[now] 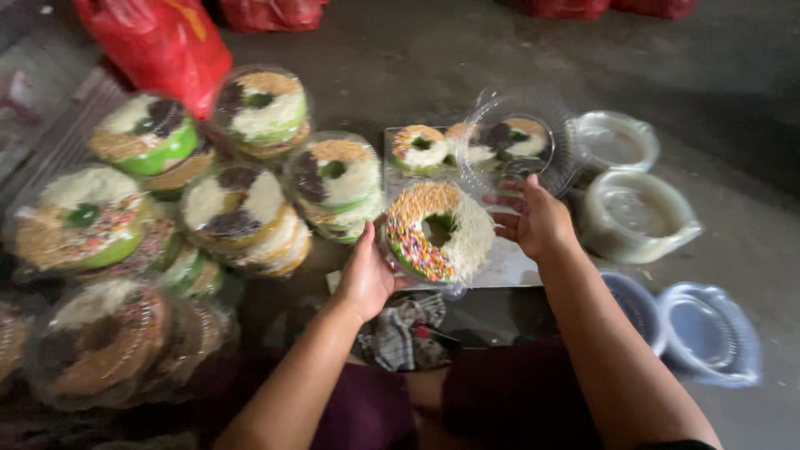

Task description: The person sits on the floor and packages round, decorated food items into clear plastic containers. They place each item into a container, close the lid, and use a lighter to heat-seal the plastic wrap around the rim. The sealed packages are then stacked in piles.

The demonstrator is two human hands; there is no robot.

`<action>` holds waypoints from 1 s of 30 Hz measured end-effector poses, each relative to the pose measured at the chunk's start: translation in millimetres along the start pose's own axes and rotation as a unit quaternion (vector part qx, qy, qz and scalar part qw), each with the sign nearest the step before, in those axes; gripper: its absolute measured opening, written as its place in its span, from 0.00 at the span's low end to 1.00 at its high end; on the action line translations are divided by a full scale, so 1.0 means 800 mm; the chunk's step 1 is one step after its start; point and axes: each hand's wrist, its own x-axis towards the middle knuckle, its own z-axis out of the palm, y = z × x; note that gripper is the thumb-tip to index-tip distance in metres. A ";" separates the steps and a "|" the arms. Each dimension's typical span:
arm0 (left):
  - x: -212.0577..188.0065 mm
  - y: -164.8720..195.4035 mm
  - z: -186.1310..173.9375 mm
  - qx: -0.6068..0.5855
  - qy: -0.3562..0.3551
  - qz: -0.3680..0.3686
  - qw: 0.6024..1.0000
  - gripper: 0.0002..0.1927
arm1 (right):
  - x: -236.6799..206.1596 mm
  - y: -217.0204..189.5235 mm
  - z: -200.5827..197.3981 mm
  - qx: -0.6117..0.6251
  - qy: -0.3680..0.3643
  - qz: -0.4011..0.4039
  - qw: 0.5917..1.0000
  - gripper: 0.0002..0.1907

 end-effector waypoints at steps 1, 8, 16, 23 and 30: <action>-0.011 0.000 -0.010 -0.002 0.006 0.003 1.000 0.39 | -0.003 0.011 0.014 -0.016 -0.011 -0.018 1.000 0.29; -0.038 -0.018 -0.035 -0.001 0.015 -0.034 0.999 0.48 | -0.025 0.071 0.034 -0.195 -0.010 -0.149 0.969 0.25; -0.034 -0.013 -0.034 -0.034 0.018 -0.021 0.999 0.51 | -0.063 0.050 0.031 -0.295 -0.253 -0.196 0.900 0.46; -0.029 -0.017 -0.053 -0.037 0.026 -0.028 0.999 0.52 | -0.077 0.039 0.050 -0.308 -0.330 -0.243 0.859 0.51; -0.025 -0.032 -0.072 -0.013 0.070 -0.018 0.997 0.43 | -0.080 0.039 0.046 -0.364 -0.309 -0.237 0.846 0.40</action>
